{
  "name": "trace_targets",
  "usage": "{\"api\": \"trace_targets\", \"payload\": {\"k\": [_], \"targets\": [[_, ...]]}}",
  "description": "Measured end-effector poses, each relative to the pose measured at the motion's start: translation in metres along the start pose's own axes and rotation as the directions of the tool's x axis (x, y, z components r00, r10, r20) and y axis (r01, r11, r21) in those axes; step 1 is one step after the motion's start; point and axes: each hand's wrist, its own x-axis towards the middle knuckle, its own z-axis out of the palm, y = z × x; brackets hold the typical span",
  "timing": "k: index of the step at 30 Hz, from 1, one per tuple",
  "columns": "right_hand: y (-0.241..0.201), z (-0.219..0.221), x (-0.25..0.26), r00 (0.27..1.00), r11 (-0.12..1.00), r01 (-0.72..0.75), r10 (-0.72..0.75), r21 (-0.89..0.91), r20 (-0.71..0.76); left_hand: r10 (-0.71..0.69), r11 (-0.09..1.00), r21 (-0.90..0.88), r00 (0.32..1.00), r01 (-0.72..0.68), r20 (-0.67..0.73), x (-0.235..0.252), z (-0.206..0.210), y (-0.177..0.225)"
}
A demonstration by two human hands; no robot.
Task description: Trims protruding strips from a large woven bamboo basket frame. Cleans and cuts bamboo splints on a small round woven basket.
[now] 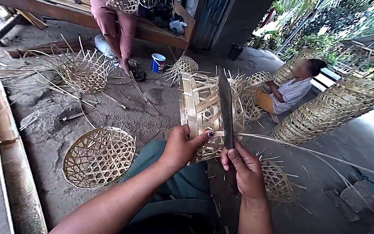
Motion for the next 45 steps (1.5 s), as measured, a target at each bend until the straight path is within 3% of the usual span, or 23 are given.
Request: {"api": "trace_targets", "payload": {"k": [2, 5, 7, 9, 10, 12, 13, 15, 17, 18, 21, 25, 29, 33, 35, 36, 38, 39, 41, 43, 45], "targets": [[0.004, 0.003, -0.003, 0.993, 0.961, 0.062, -0.088, -0.27, -0.085, 0.054, 0.998, 0.008, 0.998, -0.055, 0.042, -0.001, 0.002, -0.004], [0.015, 0.011, -0.005, 0.953, 0.633, 0.085, -0.278, -0.769, -0.123, 0.127, 0.991, -0.045, 0.988, -0.124, 0.087, -0.004, 0.009, -0.012], [0.023, 0.019, -0.005, 0.921, 0.427, 0.075, -0.375, -0.901, -0.101, 0.152, 0.986, -0.078, 0.987, -0.148, 0.048, -0.008, 0.015, -0.014], [0.023, 0.013, -0.004, 0.909, 0.344, 0.019, -0.398, -0.939, -0.127, 0.156, 0.985, -0.081, 0.988, -0.154, 0.013, -0.012, 0.013, -0.01], [0.018, -0.002, -0.003, 0.912, 0.361, -0.043, -0.366, -0.932, -0.184, 0.157, 0.984, -0.084, 0.988, -0.156, 0.005, -0.014, 0.006, -0.006], [0.005, -0.056, -0.007, 0.881, 0.538, -0.227, -0.242, -0.812, -0.407, 0.124, 0.988, -0.101, 0.991, -0.119, 0.046, -0.017, -0.023, 0.002], [-0.001, -0.084, -0.008, 0.817, 0.667, -0.298, -0.192, -0.683, -0.543, 0.088, 0.99, -0.115, 0.991, -0.076, 0.098, -0.015, -0.04, 0.004], [-0.005, -0.117, -0.008, 0.622, 0.878, -0.329, -0.076, -0.349, -0.779, -0.026, 0.993, -0.109, 0.988, 0.043, 0.154, -0.008, -0.067, 0.003], [-0.002, -0.119, -0.014, 0.537, 0.954, -0.275, 0.052, -0.117, -0.842, -0.106, 0.994, 0.008, 0.991, 0.106, 0.085, -0.003, -0.076, -0.007], [0.001, -0.11, -0.014, 0.545, 0.968, -0.247, 0.103, -0.042, -0.832, -0.12, 0.984, 0.138, 0.992, 0.112, 0.049, 0.0, -0.076, -0.011], [0.011, -0.066, -0.008, 0.679, 0.976, -0.213, 0.182, 0.046, -0.711, -0.134, 0.883, 0.457, 0.991, 0.106, 0.028, -0.001, -0.059, -0.024], [0.034, -0.026, 0.001, 0.876, 0.99, -0.126, 0.083, -0.059, -0.475, -0.1, 0.851, 0.518, 0.995, 0.09, -0.009, -0.008, -0.048, -0.029], [0.052, 0.001, 0.008, 0.924, 0.996, -0.069, 0.045, -0.052, -0.38, -0.058, 0.834, 0.55, 0.998, 0.043, 0.009, -0.018, -0.058, -0.035], [0.064, 0.019, 0.013, 0.903, 0.999, -0.049, 0.047, 0.006, -0.426, 0.079, 0.756, 0.654, 0.99, 0.019, -0.12, -0.03, -0.052, -0.046], [0.068, 0.017, 0.014, 0.895, 0.998, -0.043, 0.059, 0.045, -0.443, 0.077, 0.841, 0.538, 0.997, -0.052, -0.025, -0.03, -0.056, -0.052], [0.069, 0.014, 0.014, 0.894, 0.997, -0.032, 0.058, 0.066, -0.444, 0.044, 0.907, 0.413, 0.994, -0.082, 0.101, -0.028, -0.063, -0.054], [0.072, 0.008, 0.012, 0.911, 0.997, -0.006, 0.04, 0.082, -0.41, -0.008, 0.978, 0.2, 0.942, -0.063, 0.335, -0.024, -0.077, -0.056], [0.072, 0.008, 0.011, 0.923, 0.996, 0.005, 0.029, 0.087, -0.385, -0.012, 0.989, 0.141, 0.922, -0.047, 0.387, -0.023, -0.082, -0.056], [0.07, 0.012, 0.01, 0.934, 0.995, 0.017, 0.02, 0.1, -0.356, 0.063, 0.998, -0.052, 0.913, -0.046, 0.402, -0.024, -0.09, -0.054], [0.069, 0.016, 0.01, 0.933, 0.993, 0.016, 0.026, 0.113, -0.359, 0.131, 0.96, -0.277, 0.942, -0.042, 0.31, -0.026, -0.089, -0.045], [0.068, 0.02, 0.013, 0.931, 0.991, 0.008, 0.04, 0.131, -0.362, 0.054, 0.942, -0.337, 0.987, -0.001, 0.149, -0.026, -0.084, -0.031]]}}
